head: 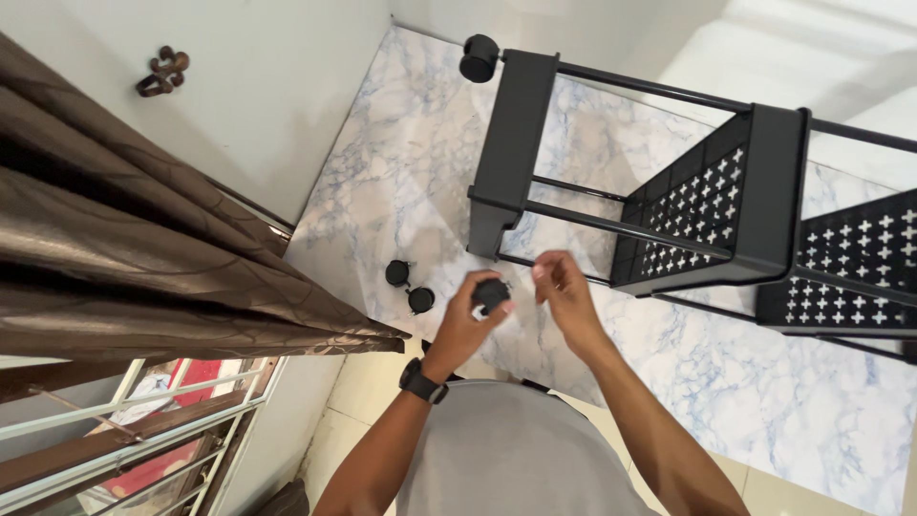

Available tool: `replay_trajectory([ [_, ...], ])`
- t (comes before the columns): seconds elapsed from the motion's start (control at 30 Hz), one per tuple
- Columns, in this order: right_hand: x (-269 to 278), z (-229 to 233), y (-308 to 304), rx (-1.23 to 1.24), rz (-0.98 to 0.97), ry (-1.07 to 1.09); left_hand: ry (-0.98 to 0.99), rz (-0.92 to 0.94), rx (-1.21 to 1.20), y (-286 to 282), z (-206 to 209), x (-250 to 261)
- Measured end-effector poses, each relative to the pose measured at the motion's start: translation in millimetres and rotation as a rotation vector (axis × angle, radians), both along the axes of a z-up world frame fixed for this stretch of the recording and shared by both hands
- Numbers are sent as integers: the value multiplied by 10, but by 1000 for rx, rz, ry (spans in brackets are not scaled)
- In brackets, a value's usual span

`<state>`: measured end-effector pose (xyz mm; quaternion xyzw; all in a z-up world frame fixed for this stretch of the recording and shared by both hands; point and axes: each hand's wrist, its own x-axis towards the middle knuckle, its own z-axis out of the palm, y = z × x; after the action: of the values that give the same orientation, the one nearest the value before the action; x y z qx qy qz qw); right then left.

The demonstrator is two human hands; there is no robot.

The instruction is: The person assembles a black plastic three-tier storage rack by inserting caster wheels into the frame's bottom sockets. They repeatedly lift and reposition the rack to access each corner, then press each wheel into place until all four are attached.

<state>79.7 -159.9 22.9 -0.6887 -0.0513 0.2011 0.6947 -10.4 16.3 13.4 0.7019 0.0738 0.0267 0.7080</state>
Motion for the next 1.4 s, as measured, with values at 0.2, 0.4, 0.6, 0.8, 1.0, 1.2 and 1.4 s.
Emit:
replay_trajectory([
  [0.2, 382, 63, 217, 170, -3, -133, -115, 275, -146, 474, -37, 128],
  [0.4, 573, 76, 728, 533, -26, -85, -82, 337, -445, 753, 265, 318],
  [0.6, 515, 244, 771, 567, -131, 4, -197, 240, -350, 826, 616, 526],
  [0.8, 380, 225, 664, 585, -149, 29, -165, 150, -322, 798, 805, 655],
  [1.0, 410, 247, 677, 570, -125, 29, -202, 67, -160, 849, 864, 741],
  [1.2, 427, 297, 689, 582, -97, 70, -352, -34, 28, 932, 842, 814],
  [1.4, 488, 218, 670, 560, -61, 121, -414, -125, 130, 1025, 873, 891],
])
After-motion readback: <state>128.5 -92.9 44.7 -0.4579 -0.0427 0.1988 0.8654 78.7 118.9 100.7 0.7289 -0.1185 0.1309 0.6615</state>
